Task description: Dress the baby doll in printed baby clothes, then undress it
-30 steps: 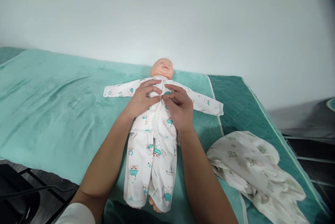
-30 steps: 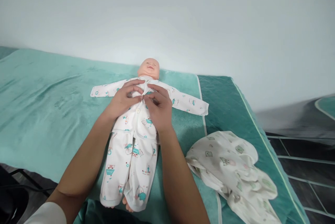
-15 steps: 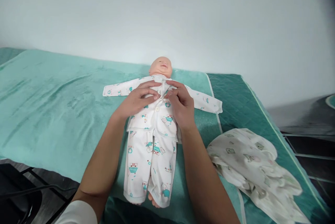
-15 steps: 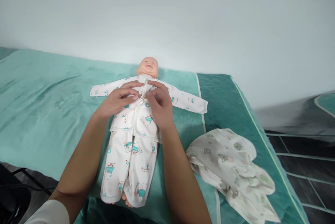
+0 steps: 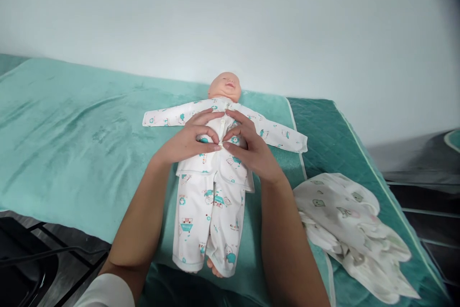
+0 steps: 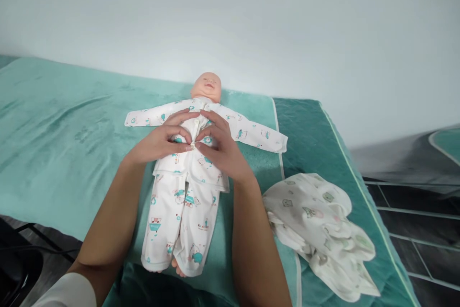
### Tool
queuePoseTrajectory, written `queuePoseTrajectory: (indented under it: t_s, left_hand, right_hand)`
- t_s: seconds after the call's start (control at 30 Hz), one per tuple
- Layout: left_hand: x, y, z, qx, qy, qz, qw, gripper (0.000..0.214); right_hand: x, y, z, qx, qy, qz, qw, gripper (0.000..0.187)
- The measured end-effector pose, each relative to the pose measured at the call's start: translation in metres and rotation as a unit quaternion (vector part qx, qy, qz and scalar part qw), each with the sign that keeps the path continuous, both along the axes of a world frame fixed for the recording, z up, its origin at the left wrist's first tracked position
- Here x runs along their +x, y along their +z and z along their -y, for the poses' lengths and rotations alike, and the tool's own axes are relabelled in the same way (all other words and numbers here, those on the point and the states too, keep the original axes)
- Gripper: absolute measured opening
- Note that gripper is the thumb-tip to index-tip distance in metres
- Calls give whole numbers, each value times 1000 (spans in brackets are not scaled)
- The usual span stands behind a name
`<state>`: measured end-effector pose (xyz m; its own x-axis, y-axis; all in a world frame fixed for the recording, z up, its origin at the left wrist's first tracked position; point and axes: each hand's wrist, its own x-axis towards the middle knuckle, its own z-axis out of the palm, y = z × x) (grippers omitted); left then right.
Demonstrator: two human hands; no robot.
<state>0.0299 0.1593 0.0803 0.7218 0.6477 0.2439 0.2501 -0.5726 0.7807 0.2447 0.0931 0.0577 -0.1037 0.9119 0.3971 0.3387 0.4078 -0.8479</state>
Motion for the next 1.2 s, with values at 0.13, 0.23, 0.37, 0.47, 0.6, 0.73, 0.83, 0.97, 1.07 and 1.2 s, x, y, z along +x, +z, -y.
queuePoseTrajectory:
  t_s: [0.13, 0.23, 0.37, 0.47, 0.6, 0.73, 0.83, 0.97, 1.07, 1.2]
  left_hand:
    - [3, 1, 1, -4, 6, -1, 1000, 9]
    - [4, 1, 1, -1, 3, -1, 1000, 10]
    - [3, 1, 0, -3, 6, 0, 1000, 10]
    - [3, 0, 0, -10, 6, 3, 1000, 10]
    - [3, 0, 1, -12, 2, 8, 1000, 11]
    - [3, 0, 0, -10, 1, 5, 1000, 11]
    - [2, 0, -2, -8, -6, 3, 1000, 10]
    - [1, 0, -3, -14, -18, 6, 1000, 10]
    - [0, 0, -4, -29, -20, 8, 999, 10]
    - [0, -1, -5, -34, -22, 8, 999, 8]
  right_hand:
    - [1, 0, 0, -3, 9, 5, 1000, 22]
    - [4, -1, -1, -2, 18, 8, 1000, 22]
    - [6, -3, -2, 4, 19, 13, 1000, 23]
    - [6, -4, -3, 7, 22, 11, 1000, 23]
    - [5, -4, -4, 10, 34, 8, 999, 23]
    - [4, -3, -4, 4, 26, 9, 1000, 21]
    - [4, -3, -3, 8, 27, 12, 1000, 19]
    - [5, -4, -4, 9, 36, 5, 999, 19]
    - [5, -5, -5, 1, 39, 4, 999, 21]
    - [6, -6, -6, 0, 44, 7, 999, 23]
